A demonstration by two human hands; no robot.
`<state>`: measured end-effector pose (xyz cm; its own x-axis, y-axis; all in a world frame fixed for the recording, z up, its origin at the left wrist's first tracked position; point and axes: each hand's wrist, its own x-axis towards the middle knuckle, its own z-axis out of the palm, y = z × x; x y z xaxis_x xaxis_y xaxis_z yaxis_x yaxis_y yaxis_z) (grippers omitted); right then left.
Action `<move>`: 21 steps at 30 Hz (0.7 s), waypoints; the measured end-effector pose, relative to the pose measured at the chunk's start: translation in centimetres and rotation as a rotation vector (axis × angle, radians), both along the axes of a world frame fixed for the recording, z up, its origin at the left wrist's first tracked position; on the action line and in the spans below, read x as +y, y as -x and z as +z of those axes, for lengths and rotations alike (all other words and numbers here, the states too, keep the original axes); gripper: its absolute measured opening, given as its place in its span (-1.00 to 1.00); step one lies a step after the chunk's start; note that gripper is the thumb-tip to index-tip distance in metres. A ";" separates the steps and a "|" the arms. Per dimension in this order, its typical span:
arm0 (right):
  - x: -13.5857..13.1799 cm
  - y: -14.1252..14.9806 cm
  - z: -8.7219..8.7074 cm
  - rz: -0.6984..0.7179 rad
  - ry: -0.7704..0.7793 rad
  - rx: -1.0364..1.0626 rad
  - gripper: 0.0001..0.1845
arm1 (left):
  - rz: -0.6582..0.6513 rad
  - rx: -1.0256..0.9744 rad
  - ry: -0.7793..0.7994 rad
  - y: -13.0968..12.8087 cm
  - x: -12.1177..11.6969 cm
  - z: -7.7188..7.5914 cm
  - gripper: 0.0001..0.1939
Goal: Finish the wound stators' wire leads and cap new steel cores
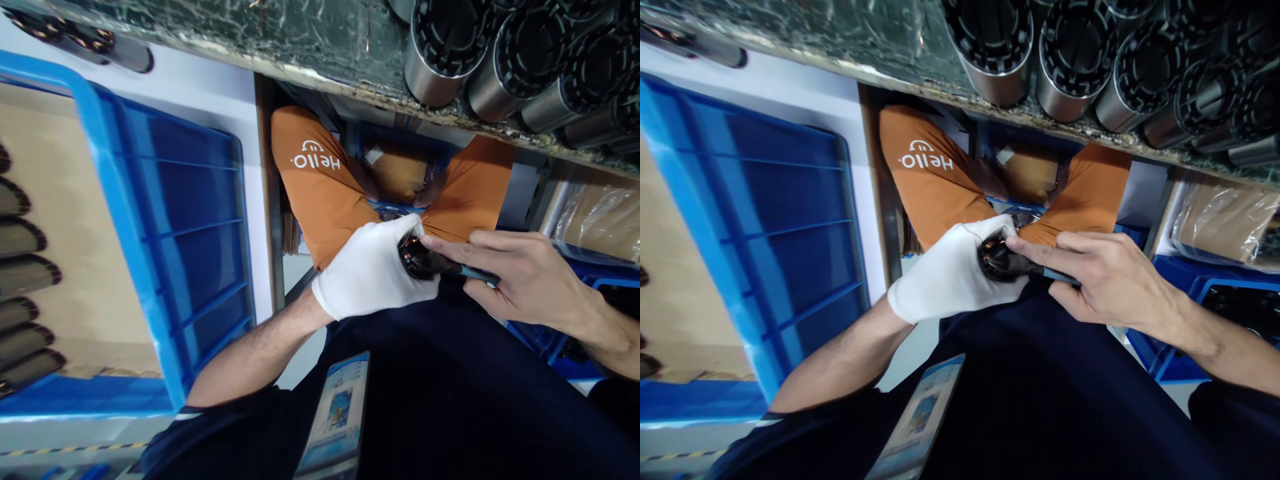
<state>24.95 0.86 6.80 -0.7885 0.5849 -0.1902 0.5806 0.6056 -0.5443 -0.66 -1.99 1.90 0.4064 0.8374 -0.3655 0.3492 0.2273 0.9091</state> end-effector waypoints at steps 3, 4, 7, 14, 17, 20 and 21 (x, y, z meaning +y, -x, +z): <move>0.4 0.1 -0.1 -0.038 0.035 -0.008 -0.24 | 0.014 0.064 -0.030 -0.2 -0.1 0.2 -0.78; 0.5 0.1 -0.2 -0.041 0.018 -0.009 -0.23 | 0.012 0.074 -0.037 -0.4 -0.2 0.3 -0.77; 0.5 0.4 -0.3 -0.017 -0.031 -0.013 -0.23 | -0.001 0.090 -0.056 -0.8 -0.3 0.6 -0.75; 0.5 0.2 -0.6 -0.010 0.133 -0.048 -0.32 | 0.021 -0.110 0.115 -1.1 -0.6 -0.5 -0.75; 0.7 -0.1 -1.8 -0.101 0.285 0.085 -0.36 | 0.091 -0.436 0.385 -1.4 -0.8 -1.8 -0.76; 0.4 0.4 -3.2 -0.185 0.309 0.228 -0.21 | 0.183 -0.748 0.645 -2.4 -1.2 -2.9 -0.77; 0.4 0.7 -3.6 -0.211 0.293 0.269 -0.16 | 0.215 -0.802 0.684 -2.8 -1.3 -3.2 -0.73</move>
